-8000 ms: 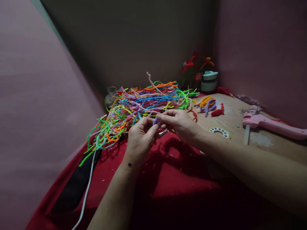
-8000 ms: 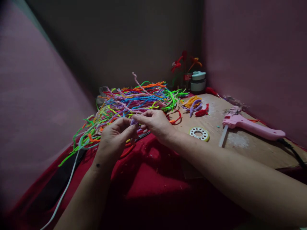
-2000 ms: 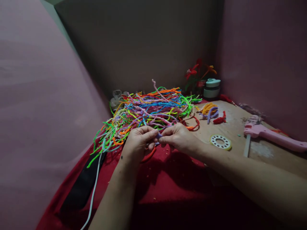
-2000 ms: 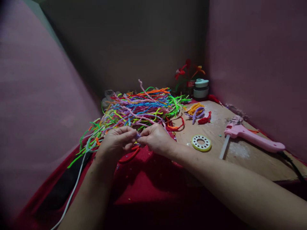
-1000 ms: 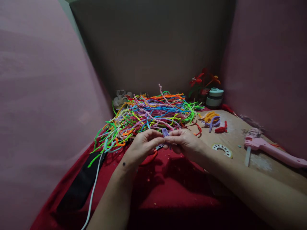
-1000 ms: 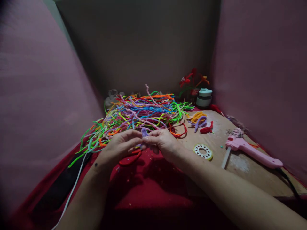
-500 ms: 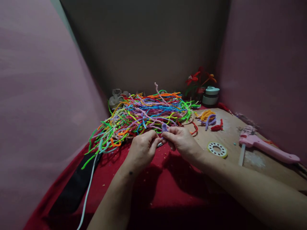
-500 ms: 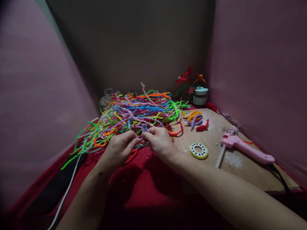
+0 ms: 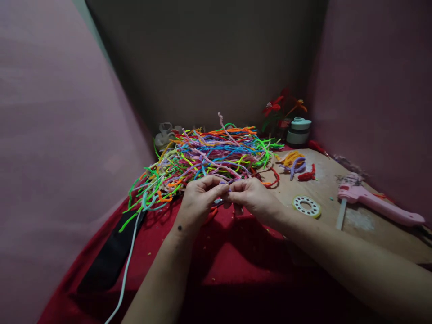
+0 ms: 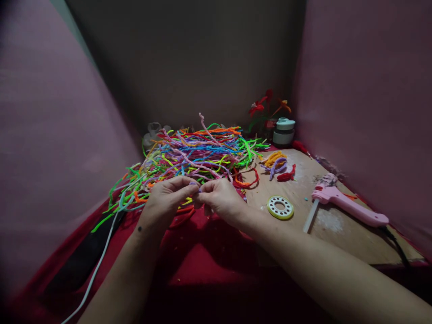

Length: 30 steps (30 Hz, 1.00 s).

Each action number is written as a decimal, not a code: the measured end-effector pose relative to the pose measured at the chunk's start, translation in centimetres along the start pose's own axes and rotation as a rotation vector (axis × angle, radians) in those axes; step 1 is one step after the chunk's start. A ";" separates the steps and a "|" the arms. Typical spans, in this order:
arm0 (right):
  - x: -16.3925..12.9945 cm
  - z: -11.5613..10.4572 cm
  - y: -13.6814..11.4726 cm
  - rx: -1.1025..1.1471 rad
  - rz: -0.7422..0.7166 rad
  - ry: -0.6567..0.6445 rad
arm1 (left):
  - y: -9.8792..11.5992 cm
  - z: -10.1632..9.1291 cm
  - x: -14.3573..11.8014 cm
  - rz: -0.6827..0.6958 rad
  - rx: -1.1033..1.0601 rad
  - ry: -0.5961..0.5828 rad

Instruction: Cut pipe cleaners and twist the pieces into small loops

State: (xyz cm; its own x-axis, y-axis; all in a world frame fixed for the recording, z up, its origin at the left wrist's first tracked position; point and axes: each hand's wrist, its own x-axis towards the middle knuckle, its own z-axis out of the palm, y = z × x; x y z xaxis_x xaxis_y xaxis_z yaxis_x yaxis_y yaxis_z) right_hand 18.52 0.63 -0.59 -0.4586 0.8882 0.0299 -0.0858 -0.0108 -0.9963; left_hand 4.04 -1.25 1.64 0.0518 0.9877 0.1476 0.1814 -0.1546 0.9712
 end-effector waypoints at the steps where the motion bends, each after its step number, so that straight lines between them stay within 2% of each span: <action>1: 0.0 -0.1 0.1 0.037 0.002 -0.042 | 0.0 0.0 0.0 -0.012 -0.015 0.004; 4: 0.1 -0.5 0.4 0.181 0.036 -0.158 | -0.1 -0.3 0.0 -0.059 -0.067 0.017; 6: 0.2 -0.7 0.5 0.243 0.066 -0.191 | -0.2 -0.6 -0.1 -0.082 -0.095 0.014; 10: 0.5 -0.9 0.8 0.220 0.048 -0.223 | -0.1 -0.4 -0.3 -0.066 -0.093 0.000; 16: 0.3 -0.9 0.8 0.069 0.004 -0.160 | -0.1 0.9 -0.6 0.016 -0.012 0.102; 19: 0.2 -0.8 0.6 0.043 -0.018 -0.107 | -0.3 0.7 -0.4 0.057 0.056 0.128; 23: 0.5 -0.9 0.5 0.172 -0.029 -0.014 | -0.2 -0.4 -0.1 -0.024 0.045 -0.035; 26: 0.7 -1.0 0.4 0.233 -0.016 0.009 | 0.0 -0.9 -0.2 -0.092 0.129 -0.122; 30: 0.8 -1.1 0.6 0.237 -0.050 0.003 | -0.1 -1.0 -0.2 -0.001 0.178 -0.153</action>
State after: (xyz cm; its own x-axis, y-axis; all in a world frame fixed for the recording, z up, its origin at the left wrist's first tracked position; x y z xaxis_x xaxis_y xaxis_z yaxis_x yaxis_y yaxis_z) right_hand 19.03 1.83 -1.24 -0.4459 0.8917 0.0784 -0.3135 -0.0735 -0.9467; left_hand 3.07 -1.44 1.74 0.1971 0.9749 0.1031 0.3508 -0.1684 0.9212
